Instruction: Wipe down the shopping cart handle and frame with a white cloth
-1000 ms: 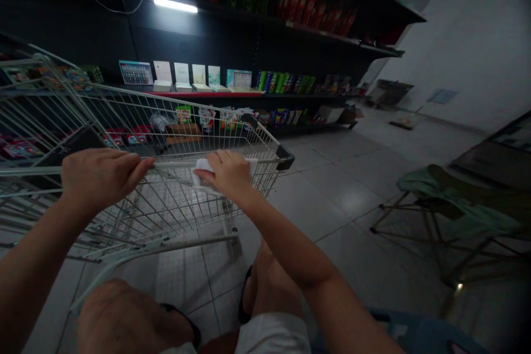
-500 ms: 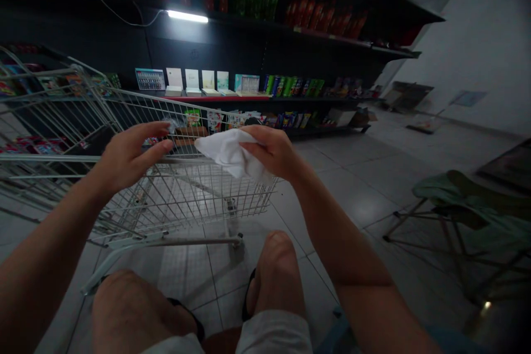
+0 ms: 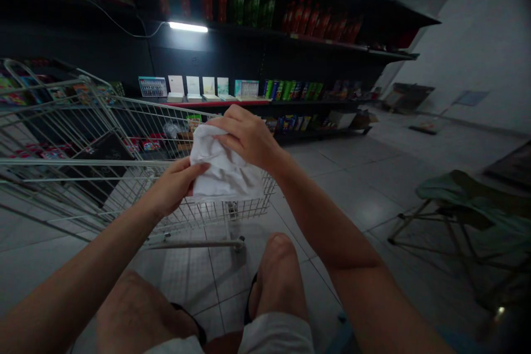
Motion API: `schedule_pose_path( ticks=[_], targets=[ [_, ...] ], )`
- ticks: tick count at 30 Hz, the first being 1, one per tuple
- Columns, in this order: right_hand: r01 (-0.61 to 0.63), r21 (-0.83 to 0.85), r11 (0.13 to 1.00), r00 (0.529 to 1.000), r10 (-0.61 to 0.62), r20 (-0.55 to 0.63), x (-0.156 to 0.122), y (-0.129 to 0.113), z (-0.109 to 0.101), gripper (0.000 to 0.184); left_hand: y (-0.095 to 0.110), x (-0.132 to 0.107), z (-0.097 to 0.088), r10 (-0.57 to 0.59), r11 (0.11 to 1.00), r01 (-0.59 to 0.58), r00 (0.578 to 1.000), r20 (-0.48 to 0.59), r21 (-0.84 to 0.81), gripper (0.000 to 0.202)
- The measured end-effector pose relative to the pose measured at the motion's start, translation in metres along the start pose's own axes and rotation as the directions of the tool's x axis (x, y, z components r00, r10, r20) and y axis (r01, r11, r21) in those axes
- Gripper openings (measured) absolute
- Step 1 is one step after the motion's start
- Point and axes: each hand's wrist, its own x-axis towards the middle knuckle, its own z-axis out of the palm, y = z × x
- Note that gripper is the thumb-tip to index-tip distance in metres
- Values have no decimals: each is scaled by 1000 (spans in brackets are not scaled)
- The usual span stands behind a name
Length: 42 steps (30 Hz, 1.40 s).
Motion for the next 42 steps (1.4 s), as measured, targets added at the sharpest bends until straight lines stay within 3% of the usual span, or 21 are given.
schedule_pose_path(
  ticks=[2,4,7,9,11,13,15,16,18,20,22,24,27,29,31,33,35,38,42],
  targets=[
    [-6,-136,991,1000,2,-30,-4,-9,15,24,-8,-2,2,-121,985,120,993,-6,-122,15],
    [1,-224,974,996,-21,-87,-11,-17,26,25,-9,-8,3,-228,939,244,969,90,-241,27],
    [82,-241,967,988,-111,-106,-23,-31,30,24,-4,-16,1,-224,903,272,959,175,-334,49],
    [178,-156,972,982,-185,-33,-32,-42,23,23,-1,-17,-4,-124,949,139,990,71,-283,40],
    [166,0,986,986,-166,29,-40,-54,11,29,-2,-15,-10,45,986,-62,993,-106,-156,30],
    [-17,155,988,1000,13,23,-44,-63,1,36,-8,-10,-12,270,961,-276,929,-254,15,28],
    [-214,254,943,975,224,-11,-42,-69,-4,40,-18,-8,-8,488,872,-445,818,-305,203,28],
    [-267,275,924,958,285,-28,-39,-69,-3,44,-24,-7,-4,572,817,-504,772,-277,282,30],
    [-284,277,918,951,307,-43,-32,-68,3,56,-35,-8,5,675,712,-599,727,-126,366,33],
    [-247,263,933,961,270,-56,-26,-64,14,52,-42,-11,10,678,651,-664,726,112,368,40],
    [-241,215,946,962,262,-74,-25,-59,27,41,-39,-14,4,608,601,-684,727,320,413,45],
    [-265,105,959,962,271,-46,-31,-55,40,40,-26,-15,-13,584,466,-677,719,377,569,39],
    [-266,-57,962,951,271,147,-42,-48,55,53,2,-11,-49,675,174,-521,681,283,836,31],
    [-247,-45,968,927,250,279,-45,-37,58,59,20,-4,-71,663,58,-349,714,225,935,35],
    [-224,44,973,908,192,371,-45,-20,55,55,30,3,-87,580,-52,-202,791,194,978,39],
    [-164,138,977,894,88,439,-42,-2,50,50,33,9,-94,461,-187,-100,870,177,977,42],
    [-101,136,985,872,22,489,-38,7,50,45,30,12,-94,371,-316,-39,914,161,948,49],
    [-98,-63,993,868,117,483,-29,-7,64,50,22,13,-88,352,-421,-16,919,179,907,57],
    [-107,-224,969,896,192,400,-2,-53,98,54,16,14,-88,391,-411,-42,894,218,911,56]
  ],
)
